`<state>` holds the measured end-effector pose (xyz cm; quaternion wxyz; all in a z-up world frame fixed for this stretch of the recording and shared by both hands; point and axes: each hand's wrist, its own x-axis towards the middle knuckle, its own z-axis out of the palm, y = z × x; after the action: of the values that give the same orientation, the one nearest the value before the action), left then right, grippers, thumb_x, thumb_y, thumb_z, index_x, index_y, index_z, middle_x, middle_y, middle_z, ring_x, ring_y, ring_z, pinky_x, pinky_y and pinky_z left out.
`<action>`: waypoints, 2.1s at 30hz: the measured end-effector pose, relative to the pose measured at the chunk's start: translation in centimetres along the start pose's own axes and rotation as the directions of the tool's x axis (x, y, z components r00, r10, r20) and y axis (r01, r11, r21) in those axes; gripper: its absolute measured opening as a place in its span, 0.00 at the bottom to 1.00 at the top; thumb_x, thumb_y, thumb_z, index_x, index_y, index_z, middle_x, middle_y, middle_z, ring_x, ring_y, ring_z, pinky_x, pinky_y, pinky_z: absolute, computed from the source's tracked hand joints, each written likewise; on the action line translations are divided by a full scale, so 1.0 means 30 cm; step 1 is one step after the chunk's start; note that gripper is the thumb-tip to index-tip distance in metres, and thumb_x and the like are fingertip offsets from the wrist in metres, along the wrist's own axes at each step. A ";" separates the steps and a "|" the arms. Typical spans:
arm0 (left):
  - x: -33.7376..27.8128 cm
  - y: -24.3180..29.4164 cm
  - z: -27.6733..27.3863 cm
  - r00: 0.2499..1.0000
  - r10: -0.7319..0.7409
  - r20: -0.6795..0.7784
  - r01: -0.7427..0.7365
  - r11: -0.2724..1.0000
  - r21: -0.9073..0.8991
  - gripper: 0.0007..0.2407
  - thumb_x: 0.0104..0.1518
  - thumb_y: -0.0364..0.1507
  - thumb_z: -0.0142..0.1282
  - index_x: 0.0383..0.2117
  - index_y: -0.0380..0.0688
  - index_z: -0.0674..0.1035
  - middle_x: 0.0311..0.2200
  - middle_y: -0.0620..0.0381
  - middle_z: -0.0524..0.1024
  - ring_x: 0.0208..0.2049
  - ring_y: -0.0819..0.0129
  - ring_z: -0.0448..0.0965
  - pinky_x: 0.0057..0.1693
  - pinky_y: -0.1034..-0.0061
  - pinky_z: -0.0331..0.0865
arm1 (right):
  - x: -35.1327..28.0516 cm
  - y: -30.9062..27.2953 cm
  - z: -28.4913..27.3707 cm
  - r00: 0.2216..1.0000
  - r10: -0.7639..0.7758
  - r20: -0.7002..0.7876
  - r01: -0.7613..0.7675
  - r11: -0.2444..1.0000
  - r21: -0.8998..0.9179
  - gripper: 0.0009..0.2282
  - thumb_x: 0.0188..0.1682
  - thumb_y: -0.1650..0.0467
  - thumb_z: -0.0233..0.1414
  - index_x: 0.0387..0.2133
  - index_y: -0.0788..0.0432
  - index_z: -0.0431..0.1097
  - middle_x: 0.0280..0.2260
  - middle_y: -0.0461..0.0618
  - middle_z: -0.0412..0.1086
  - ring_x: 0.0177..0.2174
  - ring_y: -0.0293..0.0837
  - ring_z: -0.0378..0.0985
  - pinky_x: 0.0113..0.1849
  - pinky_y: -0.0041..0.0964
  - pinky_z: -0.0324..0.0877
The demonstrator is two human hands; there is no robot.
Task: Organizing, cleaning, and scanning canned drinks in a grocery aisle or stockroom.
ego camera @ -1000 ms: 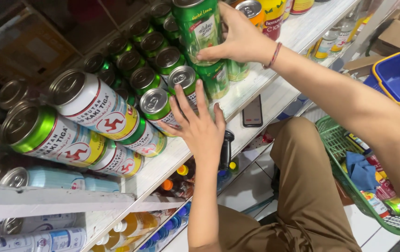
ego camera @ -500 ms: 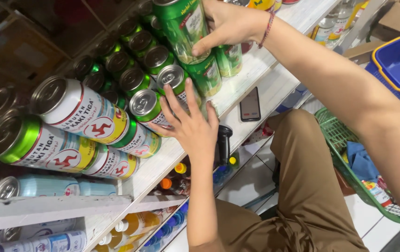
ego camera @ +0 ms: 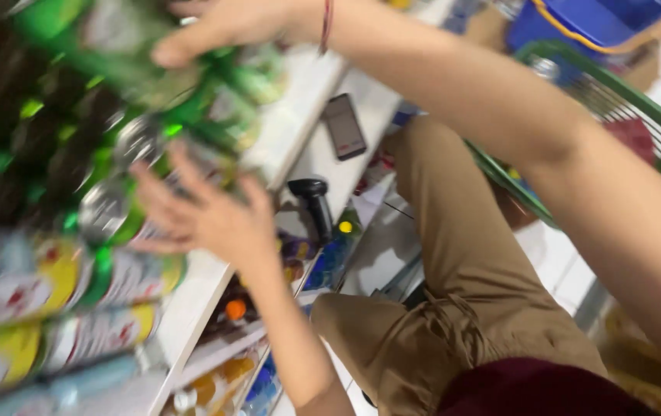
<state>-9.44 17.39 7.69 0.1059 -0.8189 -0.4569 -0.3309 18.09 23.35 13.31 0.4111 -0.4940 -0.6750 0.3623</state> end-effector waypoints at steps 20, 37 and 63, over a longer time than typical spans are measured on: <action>-0.456 0.933 0.511 0.853 0.426 0.302 0.130 0.388 -0.913 0.17 0.51 0.27 0.59 0.47 0.37 0.73 0.49 0.44 0.71 0.52 0.50 0.73 0.60 0.61 0.71 | -2.180 0.746 0.620 -0.138 0.746 -0.652 -0.529 0.501 0.685 0.19 0.47 0.71 0.59 0.52 0.61 0.68 0.39 0.52 0.73 0.37 0.41 0.77 0.41 0.34 0.73; -1.203 1.468 1.114 -0.253 0.745 0.618 -0.351 0.525 -0.776 0.14 0.48 0.37 0.61 0.42 0.53 0.85 0.72 0.55 0.48 0.71 0.49 0.44 0.65 0.27 0.41 | -2.388 1.066 0.579 -0.087 0.786 -0.612 -0.943 0.133 0.305 0.26 0.38 0.65 0.63 0.52 0.55 0.67 0.46 0.59 0.64 0.47 0.60 0.71 0.46 0.52 0.71; -1.337 1.523 1.312 -0.023 0.617 0.787 0.271 0.761 -0.589 0.47 0.47 0.26 0.63 0.73 0.60 0.42 0.57 0.25 0.63 0.54 0.30 0.71 0.58 0.52 0.69 | -2.355 1.251 0.636 -0.026 0.773 -0.634 -0.987 -0.119 -0.105 0.28 0.35 0.65 0.65 0.52 0.52 0.67 0.43 0.46 0.71 0.45 0.48 0.74 0.44 0.51 0.66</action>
<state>30.88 -16.66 -41.89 -0.4676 -0.8394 -0.1408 0.2386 26.79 -37.03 -41.84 -0.0036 -0.9667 -0.1147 0.2289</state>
